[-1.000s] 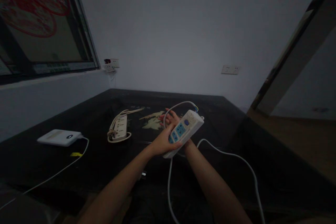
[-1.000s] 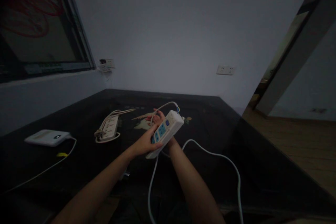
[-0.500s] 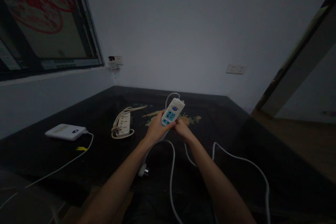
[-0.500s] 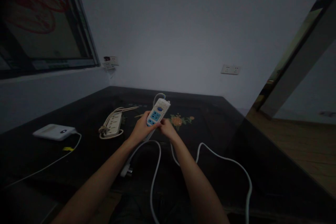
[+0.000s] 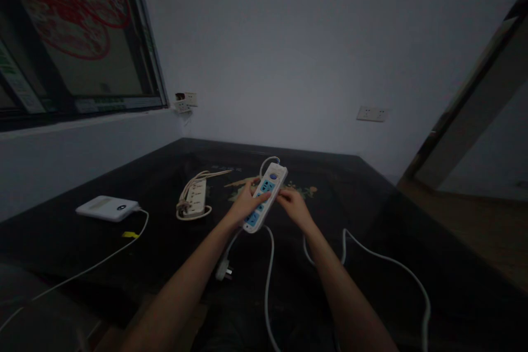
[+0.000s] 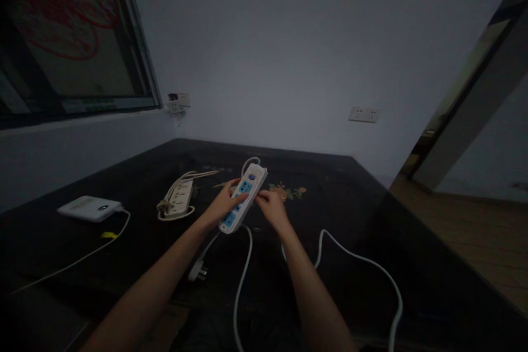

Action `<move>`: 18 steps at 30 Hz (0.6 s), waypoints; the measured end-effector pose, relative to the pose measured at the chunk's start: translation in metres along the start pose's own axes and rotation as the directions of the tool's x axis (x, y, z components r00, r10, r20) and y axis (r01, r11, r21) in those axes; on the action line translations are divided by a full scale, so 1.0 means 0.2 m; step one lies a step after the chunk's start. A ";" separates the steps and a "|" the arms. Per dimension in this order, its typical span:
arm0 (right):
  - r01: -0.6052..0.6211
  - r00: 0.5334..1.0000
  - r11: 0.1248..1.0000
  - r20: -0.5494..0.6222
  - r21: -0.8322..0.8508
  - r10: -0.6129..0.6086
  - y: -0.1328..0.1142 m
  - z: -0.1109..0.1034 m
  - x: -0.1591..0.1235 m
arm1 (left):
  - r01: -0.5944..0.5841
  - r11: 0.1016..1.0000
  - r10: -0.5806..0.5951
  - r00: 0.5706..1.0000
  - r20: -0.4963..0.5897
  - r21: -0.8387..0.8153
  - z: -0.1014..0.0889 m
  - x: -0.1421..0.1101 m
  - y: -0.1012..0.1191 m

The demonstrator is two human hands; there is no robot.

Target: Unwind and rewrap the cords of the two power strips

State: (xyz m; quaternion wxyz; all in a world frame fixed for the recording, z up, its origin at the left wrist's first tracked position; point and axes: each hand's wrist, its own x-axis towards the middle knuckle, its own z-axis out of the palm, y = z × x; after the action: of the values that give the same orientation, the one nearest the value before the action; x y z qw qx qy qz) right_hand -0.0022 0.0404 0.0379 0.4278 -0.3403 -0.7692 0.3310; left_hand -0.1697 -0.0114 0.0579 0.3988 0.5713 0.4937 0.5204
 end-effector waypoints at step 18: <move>0.023 0.994 0.998 -0.107 -0.056 -0.029 0.02 -0.03 0.00 | 0.116 0.929 -0.069 0.987 0.143 -0.351 0.02 -0.02 -0.01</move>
State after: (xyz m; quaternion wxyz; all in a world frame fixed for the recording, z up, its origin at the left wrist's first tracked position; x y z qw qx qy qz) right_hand 0.0047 0.0441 0.0370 0.4635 -0.3591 -0.7582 0.2853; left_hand -0.1657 -0.0138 0.0544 0.5513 0.4975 0.3902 0.5443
